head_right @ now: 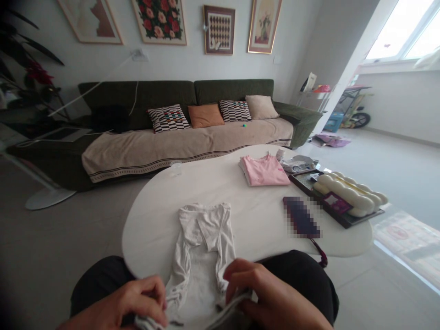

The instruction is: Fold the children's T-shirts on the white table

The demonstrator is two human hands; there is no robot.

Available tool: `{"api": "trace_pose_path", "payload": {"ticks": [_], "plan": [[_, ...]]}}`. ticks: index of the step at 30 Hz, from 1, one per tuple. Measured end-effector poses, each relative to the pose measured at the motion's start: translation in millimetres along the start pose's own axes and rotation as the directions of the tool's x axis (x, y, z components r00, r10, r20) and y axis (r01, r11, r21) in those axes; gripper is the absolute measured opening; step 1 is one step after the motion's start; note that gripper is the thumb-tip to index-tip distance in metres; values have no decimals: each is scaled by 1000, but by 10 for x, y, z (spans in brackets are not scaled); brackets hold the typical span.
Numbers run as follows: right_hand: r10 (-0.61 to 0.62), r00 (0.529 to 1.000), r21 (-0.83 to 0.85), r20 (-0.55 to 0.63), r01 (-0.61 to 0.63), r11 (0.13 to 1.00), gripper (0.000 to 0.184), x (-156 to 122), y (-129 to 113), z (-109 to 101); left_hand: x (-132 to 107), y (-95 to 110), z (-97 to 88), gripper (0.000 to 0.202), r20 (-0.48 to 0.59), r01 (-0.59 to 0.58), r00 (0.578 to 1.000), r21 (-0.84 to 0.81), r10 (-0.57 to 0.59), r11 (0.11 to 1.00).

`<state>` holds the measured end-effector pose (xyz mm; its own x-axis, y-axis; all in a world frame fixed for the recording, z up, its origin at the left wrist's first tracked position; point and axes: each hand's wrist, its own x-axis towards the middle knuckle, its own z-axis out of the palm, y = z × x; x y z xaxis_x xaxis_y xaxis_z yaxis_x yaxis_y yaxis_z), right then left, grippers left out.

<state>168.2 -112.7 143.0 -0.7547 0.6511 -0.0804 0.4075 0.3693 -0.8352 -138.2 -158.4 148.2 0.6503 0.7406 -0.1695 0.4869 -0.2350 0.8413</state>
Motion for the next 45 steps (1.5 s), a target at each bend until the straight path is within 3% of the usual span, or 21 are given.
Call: {"api": "trace_pose_path", "payload": {"ticks": [3, 5, 6, 8, 10, 12, 15, 20, 22, 24, 26, 27, 28, 30, 31, 33, 35, 37, 40, 43, 45], "plan": [[44, 997, 59, -65, -40, 997, 20, 497, 398, -214, 426, -296, -332, 20, -82, 30, 996, -174, -45, 984], [165, 963, 96, -211, -148, 984, 17, 961, 741, -343, 840, -644, -535, 24, -201, 63, 970, -323, -134, 944], [205, 946, 97, -249, -187, 978, 16, 1194, 915, -385, 1057, -840, -603, 28, -251, 86, 946, -409, -203, 908], [274, 910, 86, -312, -261, 962, 14, 1590, 1231, -409, 1444, -1222, -651, 33, -394, 147, 826, -539, -403, 829], [336, 866, 57, -370, -340, 939, 14, 1835, 1473, -358, 1698, -1532, -598, 28, -466, 155, 758, -551, -456, 820], [367, 825, 20, -429, -398, 917, 17, 1923, 1629, -268, 1801, -1733, -505, 24, -518, 133, 729, -535, -448, 834], [340, 797, -57, -499, -422, 905, 13, 1885, 1731, -157, 1786, -1849, -427, 27, -571, 73, 716, -509, -400, 858], [267, 779, -178, -567, -433, 884, 28, 1845, 1716, -142, 1804, -1878, -533, 32, -640, 37, 692, -432, -335, 901], [259, 756, -208, -601, -461, 863, 33, 1873, 1683, -143, 1850, -1896, -548, 33, -686, 59, 650, -383, -327, 922], [251, 733, -237, -633, -491, 838, 41, 1889, 1629, -115, 1879, -1888, -496, 36, -746, 91, 583, -333, -321, 938], [230, 720, -267, -655, -505, 821, 49, 1873, 1556, -45, 1882, -1833, -385, 40, -820, 145, 530, -163, -216, 976], [209, 722, -290, -659, -501, 816, 51, 1852, 1518, 9, 1878, -1789, -316, 41, -834, 176, 539, -24, -117, 984], [178, 735, -325, -655, -486, 811, 52, 1826, 1484, 76, 1874, -1740, -245, 42, -815, 201, 579, 136, -6, 970], [105, 792, -424, -602, -428, 798, 53, 1768, 1443, 236, 1875, -1648, -112, 45, -678, 212, 720, 417, 147, 884], [83, 825, -468, -559, -396, 790, 52, 1742, 1441, 321, 1881, -1617, -57, 48, -600, 213, 786, 493, 152, 844], [90, 872, -499, -481, -356, 790, 51, 1705, 1474, 463, 1897, -1598, 20, 54, -500, 256, 862, 567, 81, 783], [133, 880, -411, -455, -341, 845, 50, 1676, 1538, 523, 1910, -1628, 56, 57, -476, 328, 879, 590, -11, 738], [164, 866, -217, -472, -295, 931, 52, 1613, 1604, 480, 1910, -1664, 58, 58, -465, 367, 883, 598, -64, 713], [231, 804, 43, -548, -248, 968, 50, 1365, 1667, 331, 1920, -1630, 37, 60, -440, 376, 892, 602, -100, 704], [335, 742, 164, -581, -296, 941, 51, 968, 1679, 317, 2017, -1469, 55, 58, -437, 342, 898, 623, -49, 703], [394, 745, 244, -539, -310, 919, 50, 738, 1664, 436, 2138, -1354, 105, 54, -400, 260, 916, 659, 37, 706]]}}
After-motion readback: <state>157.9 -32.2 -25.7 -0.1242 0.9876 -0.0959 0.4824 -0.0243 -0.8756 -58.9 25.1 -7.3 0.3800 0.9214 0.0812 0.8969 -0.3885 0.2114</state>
